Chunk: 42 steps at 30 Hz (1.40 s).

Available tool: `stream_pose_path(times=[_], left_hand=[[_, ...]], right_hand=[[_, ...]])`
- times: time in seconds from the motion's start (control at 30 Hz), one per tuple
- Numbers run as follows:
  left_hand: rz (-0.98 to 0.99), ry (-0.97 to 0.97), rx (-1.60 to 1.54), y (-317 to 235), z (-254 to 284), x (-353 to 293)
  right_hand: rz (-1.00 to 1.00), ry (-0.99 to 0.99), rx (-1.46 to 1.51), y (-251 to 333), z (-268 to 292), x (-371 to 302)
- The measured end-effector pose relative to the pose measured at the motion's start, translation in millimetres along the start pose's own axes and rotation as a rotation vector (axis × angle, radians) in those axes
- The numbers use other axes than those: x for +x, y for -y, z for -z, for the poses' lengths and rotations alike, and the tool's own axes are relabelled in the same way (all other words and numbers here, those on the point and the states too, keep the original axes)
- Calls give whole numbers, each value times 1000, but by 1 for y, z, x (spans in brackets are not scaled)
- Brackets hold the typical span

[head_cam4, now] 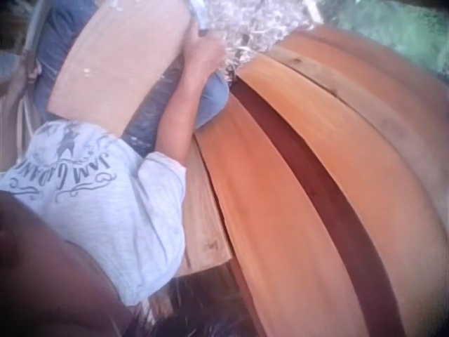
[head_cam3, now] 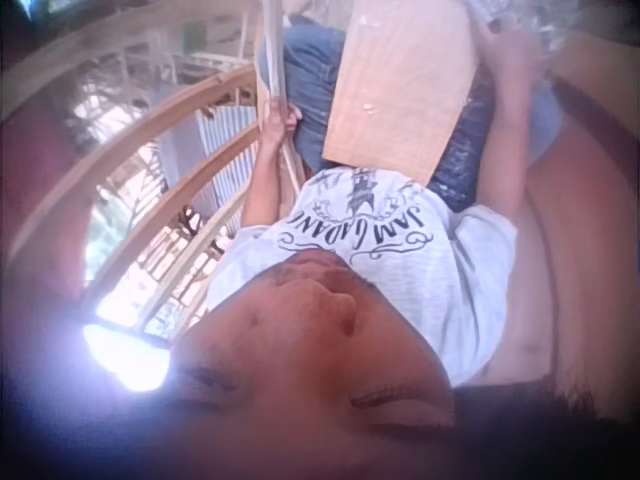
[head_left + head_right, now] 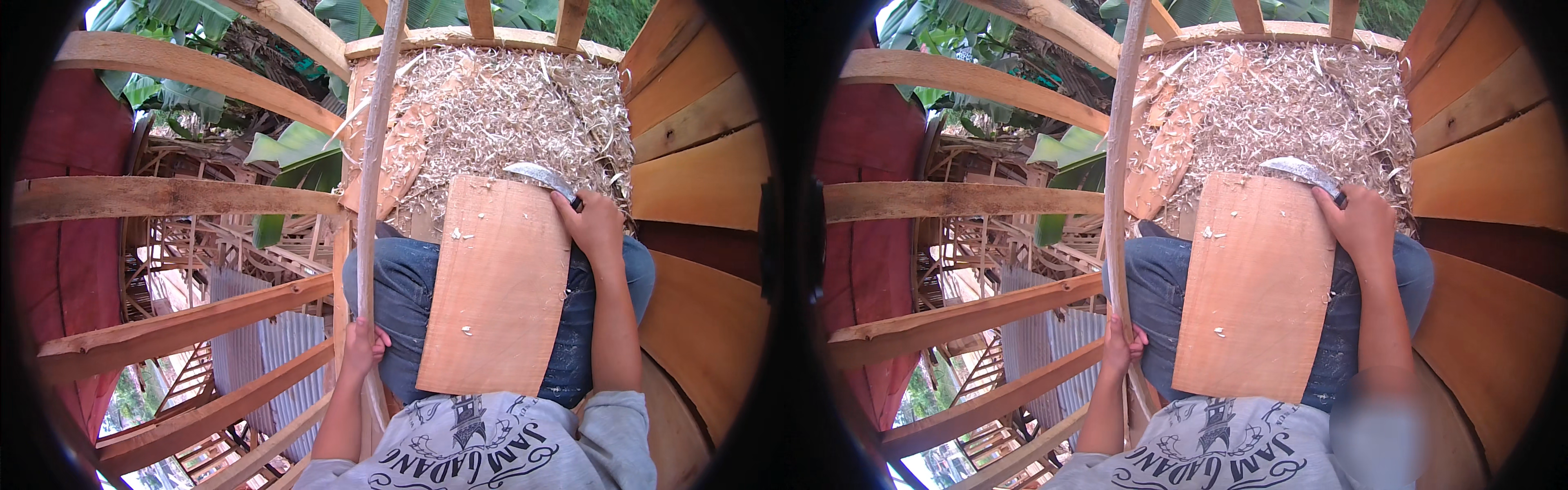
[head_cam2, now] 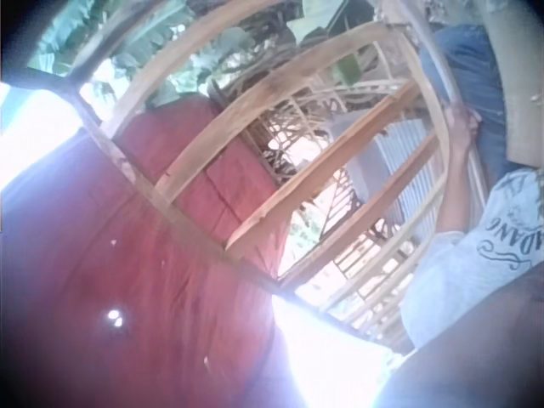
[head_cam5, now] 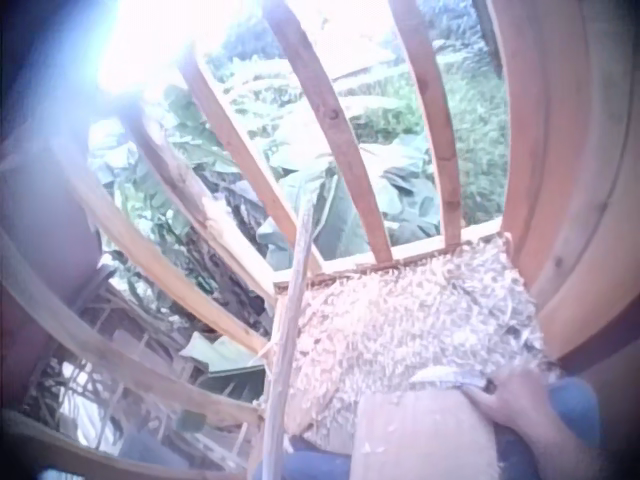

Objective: The person sits cross-legged on a wooden platform and uses a curved blade to shave a long, thin wooden stick. They hold the stick with their left hand and repeatedly scrape the blade along its length with their right hand, producing wood shavings that accumulate on the platform.

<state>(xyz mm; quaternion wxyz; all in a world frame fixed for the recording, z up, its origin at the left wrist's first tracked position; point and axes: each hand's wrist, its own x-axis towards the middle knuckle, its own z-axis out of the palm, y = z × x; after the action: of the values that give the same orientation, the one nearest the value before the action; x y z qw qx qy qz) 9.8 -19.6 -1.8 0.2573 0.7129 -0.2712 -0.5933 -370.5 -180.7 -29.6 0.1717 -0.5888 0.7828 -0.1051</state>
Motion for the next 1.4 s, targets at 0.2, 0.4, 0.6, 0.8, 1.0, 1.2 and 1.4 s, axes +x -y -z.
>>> stream_pose_path(times=[0.2, 0.4, 0.6, 0.8, 1.0, 1.2, 1.4], left_hand=[[13, -59, -1, -2, -6, -2], [-14, -161, 20, -3, -17, -4], [-76, -180, -31, 2, -19, -8], [-189, -252, 84, 14, -20, -9], [-366, -348, 148, 19, -32, -11], [-405, -337, 145, 10, -35, -15], [-420, -294, 120, 16, -27, -12]], right_hand=[[-24, 64, 69, -4, 6, 3], [19, 72, 102, -11, 2, 4], [31, 56, 103, -9, 4, 0], [14, 6, 207, -6, 3, -2], [97, -57, 155, 3, -3, -16], [370, 26, 228, 84, 5, -63], [540, -23, 113, 145, -18, -54]])
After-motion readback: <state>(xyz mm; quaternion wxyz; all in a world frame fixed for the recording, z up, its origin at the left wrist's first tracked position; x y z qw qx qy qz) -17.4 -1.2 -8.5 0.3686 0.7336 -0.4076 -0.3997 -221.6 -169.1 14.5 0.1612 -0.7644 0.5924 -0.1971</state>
